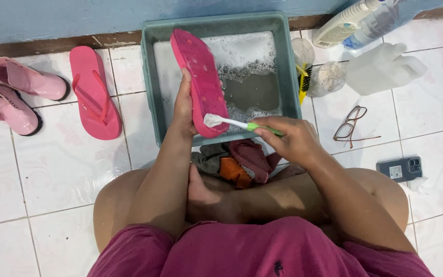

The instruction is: Cleaning a pink flip-flop using a large brush and a toothbrush in a basin of soapy water.

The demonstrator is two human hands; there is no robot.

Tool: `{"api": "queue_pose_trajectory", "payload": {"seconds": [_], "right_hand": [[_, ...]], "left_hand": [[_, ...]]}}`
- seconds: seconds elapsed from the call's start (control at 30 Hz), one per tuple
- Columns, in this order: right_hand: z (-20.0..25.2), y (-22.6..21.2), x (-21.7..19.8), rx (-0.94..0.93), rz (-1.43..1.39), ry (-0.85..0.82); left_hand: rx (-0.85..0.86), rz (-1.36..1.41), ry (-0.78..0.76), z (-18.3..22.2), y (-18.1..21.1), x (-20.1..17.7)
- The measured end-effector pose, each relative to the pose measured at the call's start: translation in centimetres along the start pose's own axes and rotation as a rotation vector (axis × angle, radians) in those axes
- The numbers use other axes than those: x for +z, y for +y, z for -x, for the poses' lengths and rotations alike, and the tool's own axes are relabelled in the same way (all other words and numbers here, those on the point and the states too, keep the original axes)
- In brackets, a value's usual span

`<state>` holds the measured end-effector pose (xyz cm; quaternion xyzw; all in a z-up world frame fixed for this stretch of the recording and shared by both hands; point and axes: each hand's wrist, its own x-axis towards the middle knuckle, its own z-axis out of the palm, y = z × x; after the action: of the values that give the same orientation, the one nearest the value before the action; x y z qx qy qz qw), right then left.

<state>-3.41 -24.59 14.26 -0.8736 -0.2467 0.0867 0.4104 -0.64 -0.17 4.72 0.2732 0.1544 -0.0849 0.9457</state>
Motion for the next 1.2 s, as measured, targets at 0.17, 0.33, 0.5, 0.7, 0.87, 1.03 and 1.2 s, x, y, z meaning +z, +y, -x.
{"api": "queue_pose_trajectory", "payload": {"seconds": [0.17, 0.33, 0.5, 0.7, 0.87, 1.03, 1.2], "right_hand": [[-1.0, 1.0, 0.4, -0.119, 0.149, 0.124], [0.2, 0.6, 0.7, -0.19, 0.081, 0.056], [-1.5, 2.4, 0.8, -0.254, 0.131, 0.095], [-0.5, 1.5, 1.3, -0.311, 0.056, 0.039], [-1.0, 3.8, 1.3, -0.249, 0.251, 0.153], [-1.0, 1.7, 0.9, -0.313, 0.24, 0.093], [-2.5, 4.6, -0.1, -0.339, 0.23, 0.05]], "left_hand": [[-0.095, 0.021, -0.18, -0.5, -0.3, -0.4], [-0.101, 0.055, -0.161, 0.6, -0.7, 0.0], [-0.148, 0.051, -0.192, 0.8, -0.6, 0.5], [-0.218, 0.043, -0.249, 1.7, 0.5, 2.0], [-0.215, 0.04, -0.151, 3.1, 0.9, 3.4], [-0.277, 0.003, -0.261, 1.7, 0.4, 1.5], [-0.227, -0.067, -0.38, 3.3, 1.5, 3.4]]}}
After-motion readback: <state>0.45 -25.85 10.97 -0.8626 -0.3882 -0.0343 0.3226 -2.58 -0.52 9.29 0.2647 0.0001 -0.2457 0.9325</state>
